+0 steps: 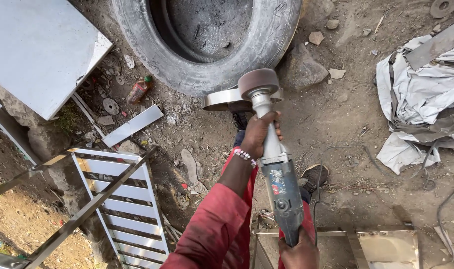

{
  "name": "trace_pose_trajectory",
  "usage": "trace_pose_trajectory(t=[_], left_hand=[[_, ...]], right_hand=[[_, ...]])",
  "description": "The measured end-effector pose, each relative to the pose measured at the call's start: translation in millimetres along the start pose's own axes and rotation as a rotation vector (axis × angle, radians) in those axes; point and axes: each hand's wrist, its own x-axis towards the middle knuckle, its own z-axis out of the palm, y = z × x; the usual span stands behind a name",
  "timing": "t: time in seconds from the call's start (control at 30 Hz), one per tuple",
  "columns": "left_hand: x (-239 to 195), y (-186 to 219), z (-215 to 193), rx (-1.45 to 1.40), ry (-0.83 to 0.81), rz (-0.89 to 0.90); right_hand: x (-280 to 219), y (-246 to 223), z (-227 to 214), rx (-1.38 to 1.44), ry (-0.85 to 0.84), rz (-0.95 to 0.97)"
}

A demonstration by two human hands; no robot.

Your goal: Polishing the edges of a circular metal component using a handheld power polisher in a workshop environment.

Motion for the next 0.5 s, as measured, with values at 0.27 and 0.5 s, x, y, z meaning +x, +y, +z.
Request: trace_pose_trajectory(t=[0.27, 0.5], left_hand=[[-36, 45, -57, -0.045, 0.128, 0.102], [-34, 35, -43, -0.032, 0.134, 0.117]], right_hand=[[-8, -42, -4, -0.133, -0.202, -0.069], [9, -25, 14, -0.012, -0.171, -0.092]])
